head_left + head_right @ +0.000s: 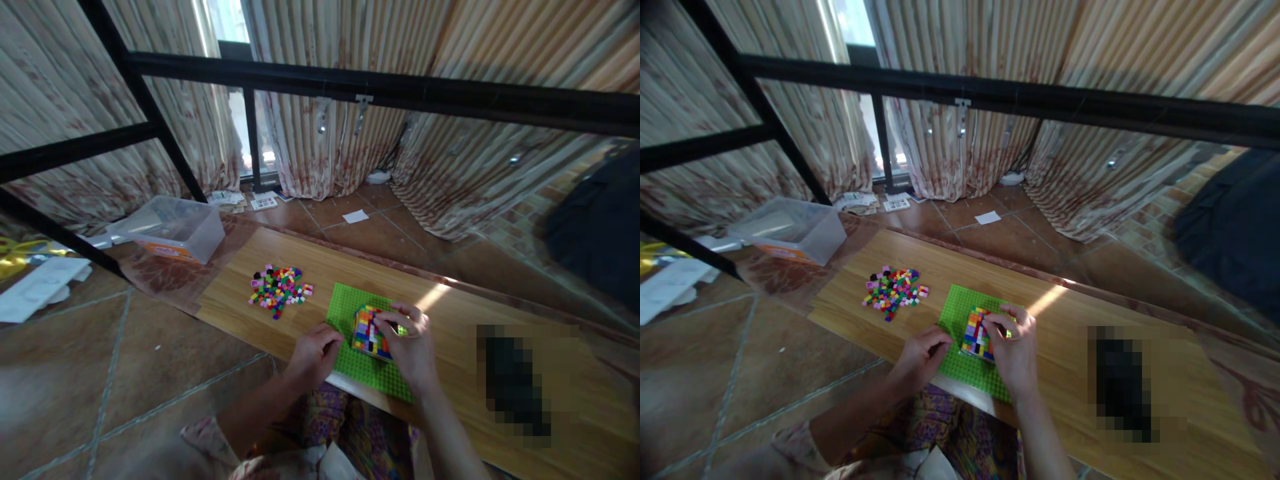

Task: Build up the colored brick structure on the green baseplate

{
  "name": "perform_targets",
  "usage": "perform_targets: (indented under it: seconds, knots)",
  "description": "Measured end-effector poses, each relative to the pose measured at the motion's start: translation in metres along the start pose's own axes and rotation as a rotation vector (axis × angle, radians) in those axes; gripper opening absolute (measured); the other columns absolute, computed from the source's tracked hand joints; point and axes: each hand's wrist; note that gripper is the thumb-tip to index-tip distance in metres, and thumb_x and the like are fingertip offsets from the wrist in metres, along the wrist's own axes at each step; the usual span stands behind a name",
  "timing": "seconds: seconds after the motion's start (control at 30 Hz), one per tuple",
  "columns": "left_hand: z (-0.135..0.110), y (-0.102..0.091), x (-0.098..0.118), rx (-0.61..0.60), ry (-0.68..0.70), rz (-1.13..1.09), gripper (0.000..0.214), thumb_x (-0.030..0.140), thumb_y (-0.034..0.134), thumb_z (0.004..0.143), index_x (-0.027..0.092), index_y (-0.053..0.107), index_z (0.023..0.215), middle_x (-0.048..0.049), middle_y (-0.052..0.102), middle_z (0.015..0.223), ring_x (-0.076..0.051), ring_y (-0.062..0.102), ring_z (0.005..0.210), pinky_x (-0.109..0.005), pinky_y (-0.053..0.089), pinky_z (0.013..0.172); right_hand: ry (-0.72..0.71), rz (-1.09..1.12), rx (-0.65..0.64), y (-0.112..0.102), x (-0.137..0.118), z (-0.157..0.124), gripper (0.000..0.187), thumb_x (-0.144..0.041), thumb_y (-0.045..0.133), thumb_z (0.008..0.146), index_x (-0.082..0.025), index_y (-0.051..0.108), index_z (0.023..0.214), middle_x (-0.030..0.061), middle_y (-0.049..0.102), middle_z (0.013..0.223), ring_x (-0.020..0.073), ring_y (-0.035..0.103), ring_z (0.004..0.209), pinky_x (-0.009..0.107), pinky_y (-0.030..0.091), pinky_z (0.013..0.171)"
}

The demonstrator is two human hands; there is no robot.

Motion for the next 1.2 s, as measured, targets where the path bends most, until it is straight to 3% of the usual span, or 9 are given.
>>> perform_targets:
  seconds: [0.27,0.57,0.73,0.93,1.03,1.2]
  knots:
    - [-0.001,0.003,-0.001,0.021,0.028,0.0,0.021,0.023,0.046,0.091,0.018,0.067,0.087,-0.0062,0.064,0.083,-0.017,0.06,0.082,-0.027,0.045,0.074,-0.253,-0.17,0.028,0.001,0.005,0.0,0.02,-0.033,0.056,0.088,-0.026,0.071,0.077,0.0042,0.063,0.097,0.0211,0.055,0.093,0.041,0.042,0.084]
    - [-0.001,0.003,-0.002,0.036,-0.019,-0.079,0.019,0.02,0.049,0.088,0.019,0.069,0.087,-0.0043,0.065,0.081,-0.016,0.061,0.079,-0.026,0.046,0.071,-0.33,-0.224,0.009,-0.002,0.003,0.0,0.023,-0.034,0.053,0.089,-0.024,0.071,0.079,0.0051,0.065,0.093,0.0201,0.055,0.087,0.037,0.042,0.079]
    - [0.008,-0.016,-0.007,0.175,-0.081,-0.039,0.017,0.018,0.051,0.086,0.019,0.068,0.087,-0.0029,0.064,0.079,-0.014,0.059,0.071,-0.024,0.045,0.065,-0.378,-0.273,0.027,-0.002,0.008,-0.004,0.025,-0.036,0.051,0.09,-0.025,0.072,0.082,0.0055,0.066,0.094,0.02,0.056,0.087,0.039,0.041,0.082]
    - [0.036,-0.064,-0.029,0.402,-0.148,0.304,0.02,0.01,0.05,0.084,0.019,0.067,0.09,-0.0048,0.066,0.093,-0.016,0.061,0.084,-0.029,0.048,0.078,-0.321,-0.246,0.093,-0.007,0.004,-0.015,0.026,-0.036,0.049,0.092,-0.024,0.072,0.094,0.0072,0.066,0.102,0.0208,0.058,0.09,0.039,0.044,0.081]
    - [0.05,-0.078,-0.038,0.39,-0.173,0.558,0.018,0.012,0.052,0.084,0.018,0.067,0.091,-0.0067,0.065,0.095,-0.019,0.06,0.09,-0.031,0.048,0.081,-0.215,-0.17,0.166,-0.014,-0.002,-0.021,0.026,-0.041,0.054,0.089,-0.023,0.072,0.093,0.0084,0.066,0.101,0.0217,0.059,0.091,0.039,0.045,0.08]
    - [0.068,-0.08,-0.047,0.317,-0.127,0.64,0.02,0.011,0.051,0.083,0.016,0.068,0.092,-0.0095,0.062,0.098,-0.022,0.056,0.096,-0.036,0.045,0.087,0.014,-0.078,0.222,-0.027,-0.009,-0.039,0.029,-0.046,0.058,0.086,-0.02,0.072,0.088,0.0086,0.067,0.099,0.0219,0.062,0.09,0.038,0.047,0.083]
Point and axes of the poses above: each hand's wrist, its own z-axis towards the middle knuckle, its own y-axis out of the palm, x = y × z
